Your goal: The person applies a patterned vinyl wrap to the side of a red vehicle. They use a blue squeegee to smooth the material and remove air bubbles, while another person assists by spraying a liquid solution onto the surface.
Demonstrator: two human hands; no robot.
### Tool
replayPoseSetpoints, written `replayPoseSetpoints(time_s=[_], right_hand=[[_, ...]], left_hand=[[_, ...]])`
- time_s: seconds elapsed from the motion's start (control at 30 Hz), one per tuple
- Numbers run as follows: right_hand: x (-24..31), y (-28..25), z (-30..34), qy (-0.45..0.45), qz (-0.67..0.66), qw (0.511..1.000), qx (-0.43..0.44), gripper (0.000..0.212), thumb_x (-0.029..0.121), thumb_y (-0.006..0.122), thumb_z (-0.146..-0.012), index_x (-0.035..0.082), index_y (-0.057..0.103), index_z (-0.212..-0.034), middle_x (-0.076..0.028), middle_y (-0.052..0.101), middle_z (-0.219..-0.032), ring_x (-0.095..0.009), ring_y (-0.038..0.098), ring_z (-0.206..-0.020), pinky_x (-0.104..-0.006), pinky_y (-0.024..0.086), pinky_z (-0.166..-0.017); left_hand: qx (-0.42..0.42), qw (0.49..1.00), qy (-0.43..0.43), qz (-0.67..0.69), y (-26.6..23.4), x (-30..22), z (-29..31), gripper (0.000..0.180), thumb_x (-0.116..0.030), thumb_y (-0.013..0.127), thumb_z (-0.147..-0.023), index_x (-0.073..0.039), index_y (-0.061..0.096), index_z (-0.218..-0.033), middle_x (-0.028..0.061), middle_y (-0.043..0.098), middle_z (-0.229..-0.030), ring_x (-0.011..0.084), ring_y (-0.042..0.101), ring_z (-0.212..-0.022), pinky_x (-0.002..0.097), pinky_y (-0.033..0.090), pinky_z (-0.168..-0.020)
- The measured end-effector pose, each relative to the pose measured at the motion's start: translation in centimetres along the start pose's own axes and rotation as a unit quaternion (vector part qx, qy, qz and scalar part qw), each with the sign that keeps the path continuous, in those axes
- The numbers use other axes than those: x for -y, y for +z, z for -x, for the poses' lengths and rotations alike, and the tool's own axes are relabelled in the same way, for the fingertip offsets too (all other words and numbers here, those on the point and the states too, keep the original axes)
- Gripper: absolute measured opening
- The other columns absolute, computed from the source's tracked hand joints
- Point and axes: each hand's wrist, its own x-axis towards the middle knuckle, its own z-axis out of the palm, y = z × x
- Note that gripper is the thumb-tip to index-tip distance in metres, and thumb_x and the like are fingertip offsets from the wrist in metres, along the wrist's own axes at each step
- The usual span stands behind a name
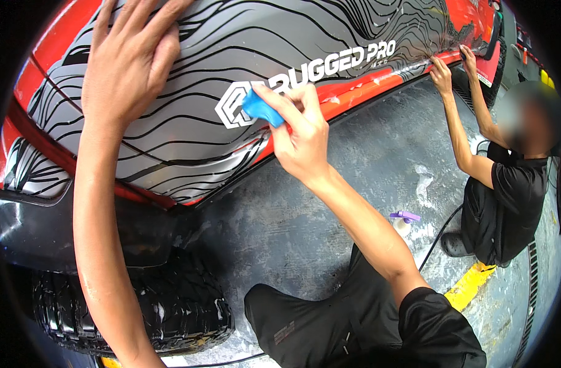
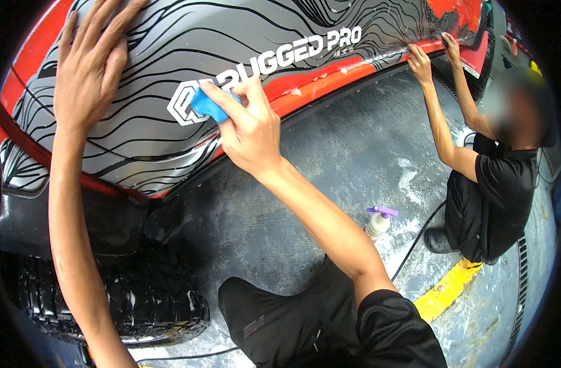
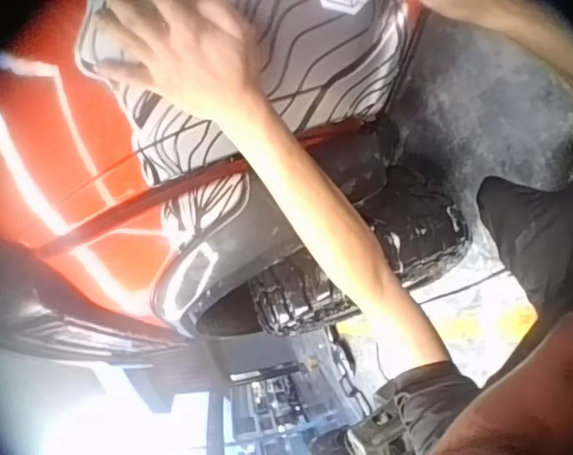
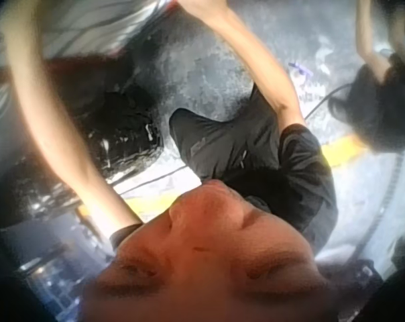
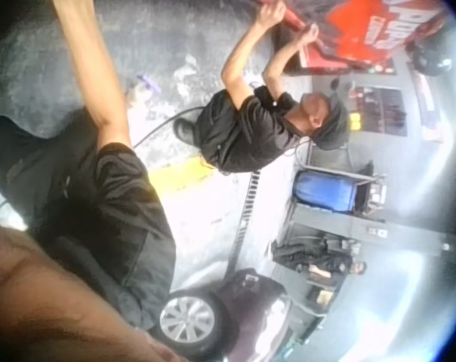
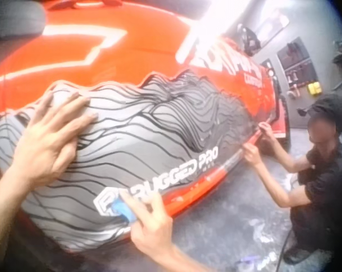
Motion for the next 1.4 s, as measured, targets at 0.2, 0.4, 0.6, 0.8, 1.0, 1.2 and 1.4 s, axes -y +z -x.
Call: replayPoseSetpoints(time_s=[0.2, 0.4, 0.6, 0.8, 1.0, 1.2, 1.4], right_hand=[[0.2, 0.6, -1.9, -0.026, 0.004, 0.999, -0.025, 0.062, -0.003, 0.072, -0.081, 0.024, 0.078, -0.137, -0.008, 0.055, -0.101, -0.025, 0.063, -0.082, -0.0384, 0.055, -0.065], [-1.6, -1.3, 0.7, -0.022, 0.077, 0.997, -0.009, 0.064, -0.001, 0.075, -0.079, 0.024, 0.079, -0.137, -0.008, 0.057, -0.096, -0.023, 0.062, -0.073, -0.0367, 0.056, -0.064], [0.1, 0.0, -0.8, -0.037, 0.109, 0.993, -0.012, 0.069, 0.002, 0.078, -0.078, 0.021, 0.074, -0.144, -0.01, 0.06, -0.1, -0.027, 0.064, -0.09, -0.0389, 0.057, -0.075], [1.0, -2.2, 0.2, 0.006, -0.03, 0.999, -0.022, 0.04, 0.008, 0.079, -0.094, 0.009, 0.072, -0.134, -0.011, 0.061, -0.108, -0.022, 0.066, -0.09, -0.0347, 0.056, -0.072], [2.8, -4.0, 0.7, 0.292, -0.416, 0.861, 0.006, 0.027, 0.021, 0.067, -0.112, 0.003, 0.062, -0.131, -0.003, 0.071, -0.097, -0.008, 0.068, -0.079, -0.0226, 0.054, -0.066], [4.5, -6.2, -1.1, 0.249, -0.486, 0.837, 0.035, 0.031, 0.019, 0.073, -0.108, 0.004, 0.063, -0.132, -0.01, 0.075, -0.11, -0.016, 0.073, -0.087, -0.0288, 0.059, -0.072], [4.6, -8.1, -1.3, 0.247, -0.462, 0.851, 0.023, 0.033, 0.02, 0.074, -0.107, 0.0, 0.064, -0.131, -0.012, 0.076, -0.108, -0.02, 0.076, -0.088, -0.0339, 0.063, -0.077]], left_hand=[[0.006, 1.0, 0.025, 0.018, 0.1, 1.4, 0.2, 0.054, -0.021, 0.059, -0.097, -0.013, 0.064, -0.149, 0.0135, 0.052, -0.165, 0.0289, 0.044, -0.158, 0.0567, 0.016, -0.137], [0.091, 0.993, 0.047, 0.064, -0.3, 1.7, -0.1, 0.066, -0.042, 0.06, -0.1, -0.02, 0.052, -0.162, 0.0079, 0.043, -0.174, 0.0243, 0.037, -0.163, 0.0599, 0.018, -0.135], [0.088, 0.991, 0.099, 0.023, 0.1, 2.4, 0.7, 0.071, -0.048, 0.061, -0.102, -0.026, 0.046, -0.168, 0.0021, 0.036, -0.178, 0.0234, 0.027, -0.167, 0.0497, 0.012, -0.139], [0.085, 0.993, 0.076, 0.024, -0.6, 1.7, 0.1, 0.071, -0.046, 0.064, -0.1, -0.023, 0.049, -0.166, 0.0019, 0.039, -0.176, 0.0232, 0.027, -0.166, 0.0487, 0.015, -0.139], [0.05, 0.964, 0.05, 0.256, -0.8, -0.2, 0.4, 0.061, -0.025, 0.072, -0.096, -0.01, 0.061, -0.155, 0.014, 0.055, -0.162, 0.0314, 0.047, -0.155, 0.0502, 0.028, -0.133], [0.186, 0.836, -0.033, 0.516, -2.8, -5.9, 0.6, 0.03, -0.026, 0.079, -0.096, -0.002, 0.075, -0.114, 0.0131, 0.075, -0.104, 0.0304, 0.071, -0.101, 0.0436, 0.05, -0.094], [0.248, 0.773, -0.098, 0.575, -3.7, -8.8, -0.7, 0.035, -0.027, 0.082, -0.094, 0.004, 0.068, -0.103, 0.0232, 0.07, -0.082, 0.0393, 0.068, -0.072, 0.0446, 0.051, -0.066]])
